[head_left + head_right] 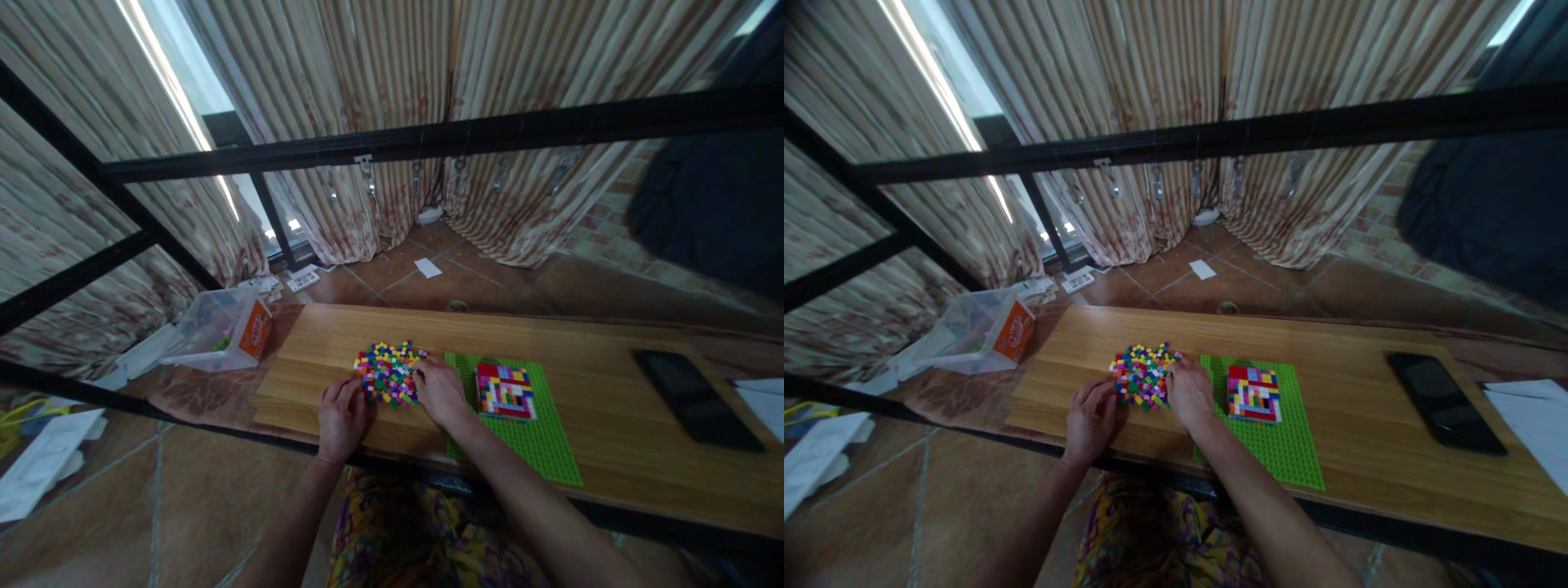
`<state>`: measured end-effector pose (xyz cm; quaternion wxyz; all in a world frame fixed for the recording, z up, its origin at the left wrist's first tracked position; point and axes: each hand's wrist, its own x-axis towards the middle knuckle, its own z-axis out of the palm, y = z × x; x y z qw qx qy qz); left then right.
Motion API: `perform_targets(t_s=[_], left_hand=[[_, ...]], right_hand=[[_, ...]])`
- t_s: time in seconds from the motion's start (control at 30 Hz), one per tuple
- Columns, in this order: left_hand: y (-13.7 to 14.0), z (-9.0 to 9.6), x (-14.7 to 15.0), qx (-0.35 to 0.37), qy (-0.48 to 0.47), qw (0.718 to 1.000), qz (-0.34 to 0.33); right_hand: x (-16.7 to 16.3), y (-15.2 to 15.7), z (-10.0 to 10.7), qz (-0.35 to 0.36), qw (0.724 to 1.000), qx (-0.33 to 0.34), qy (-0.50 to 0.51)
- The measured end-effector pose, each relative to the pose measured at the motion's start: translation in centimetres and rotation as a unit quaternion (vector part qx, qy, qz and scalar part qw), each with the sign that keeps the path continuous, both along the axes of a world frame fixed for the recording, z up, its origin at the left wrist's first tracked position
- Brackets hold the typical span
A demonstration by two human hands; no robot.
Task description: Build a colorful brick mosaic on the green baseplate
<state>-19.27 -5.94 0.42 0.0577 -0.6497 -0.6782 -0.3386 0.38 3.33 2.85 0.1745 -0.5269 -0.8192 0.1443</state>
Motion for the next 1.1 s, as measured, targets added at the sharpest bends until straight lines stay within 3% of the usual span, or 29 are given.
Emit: perform_targets(t_s=[0.2, 0.33, 0.5, 0.6, 0.67, 0.87, 1.1], left_hand=[[0.1, -0.4, 0.1, 0.008, -0.020, 1.000, -0.008], [0.1, -0.6, 0.0, 0.011, -0.032, 0.999, -0.008], [0.0, -0.6, 0.0, 0.010, -0.043, 0.999, -0.003], [0.1, -0.5, 0.1, 0.008, -0.048, 0.999, 0.001], [0.1, -0.5, 0.1, 0.007, -0.046, 0.999, 0.004], [0.3, -0.3, 0.0, 0.016, -0.043, 0.999, 0.002], [0.3, -0.3, 0.0, 0.013, -0.036, 0.999, 0.005]], right_hand=[[-0.6, -0.4, -0.5, -0.008, 1.000, 0.003, 0.024], [-0.4, -1.1, -0.1, -0.024, 0.993, 0.008, 0.117], [1.6, -2.7, 1.6, -0.040, 0.936, -0.069, 0.342], [3.5, -4.0, 2.5, -0.054, 0.907, -0.072, 0.410], [4.7, -5.0, 2.9, -0.063, 0.907, -0.077, 0.409], [7.7, -8.1, 2.6, -0.056, 0.940, -0.075, 0.327], [11.5, -8.2, 2.7, -0.148, 0.938, -0.055, 0.308]])
